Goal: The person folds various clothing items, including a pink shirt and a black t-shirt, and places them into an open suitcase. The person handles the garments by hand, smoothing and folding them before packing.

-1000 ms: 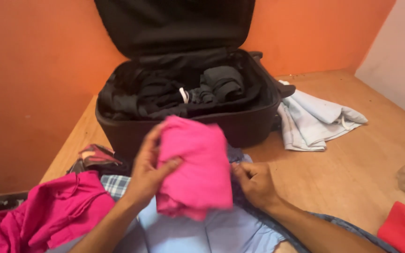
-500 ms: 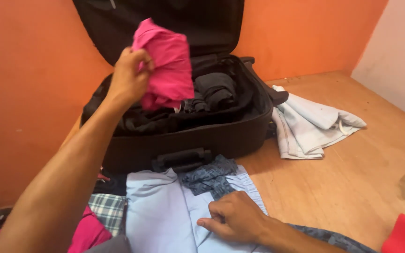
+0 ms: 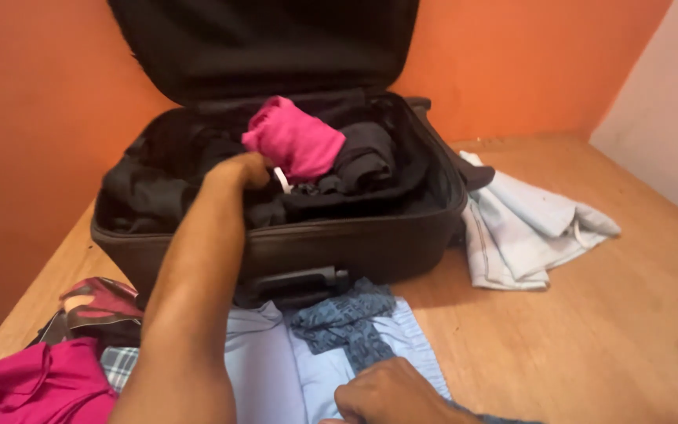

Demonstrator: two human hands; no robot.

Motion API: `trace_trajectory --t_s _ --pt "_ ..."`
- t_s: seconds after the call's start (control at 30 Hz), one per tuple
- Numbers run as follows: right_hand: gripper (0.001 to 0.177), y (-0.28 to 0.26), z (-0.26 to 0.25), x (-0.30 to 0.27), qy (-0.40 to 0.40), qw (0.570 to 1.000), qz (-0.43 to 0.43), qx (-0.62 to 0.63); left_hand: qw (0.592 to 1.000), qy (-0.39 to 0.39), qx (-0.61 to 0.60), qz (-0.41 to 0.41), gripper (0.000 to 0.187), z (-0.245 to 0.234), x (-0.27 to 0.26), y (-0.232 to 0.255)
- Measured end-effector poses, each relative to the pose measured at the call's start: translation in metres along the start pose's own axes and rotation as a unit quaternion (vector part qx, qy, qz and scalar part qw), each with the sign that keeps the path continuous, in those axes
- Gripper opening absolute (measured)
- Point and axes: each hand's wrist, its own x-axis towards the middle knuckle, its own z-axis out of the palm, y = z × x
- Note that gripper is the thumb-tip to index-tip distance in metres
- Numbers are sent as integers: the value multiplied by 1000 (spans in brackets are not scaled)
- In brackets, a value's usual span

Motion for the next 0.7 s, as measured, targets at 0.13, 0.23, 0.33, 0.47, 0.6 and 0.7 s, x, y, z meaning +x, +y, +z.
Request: trace_trajectory --t_s 0.13,0.23,0.33,0.47,0.6,0.7 --pt "46 -8 1 2 2 1000 19 -6 997 57 -49 -1 55 2 -13 -5" --pt "45 -14 -6 7 -2 999 34 3 988 147 -40 -22 47 -11 -35 17" --pt "47 -17 -9 8 -9 999 36 17 970 240 -48 -11 40 -23 -60 30" --pt "30 -4 2 -2 -14 1000 8 0 963 253 -39 82 24 -22 -64 53" --pt "23 23 44 -26 -22 995 -17 -93 941 222 9 255 61 -2 -46 78" --pt "12 60 90 -47 26 999 -43 17 947 219 63 227 85 1 -39 83"
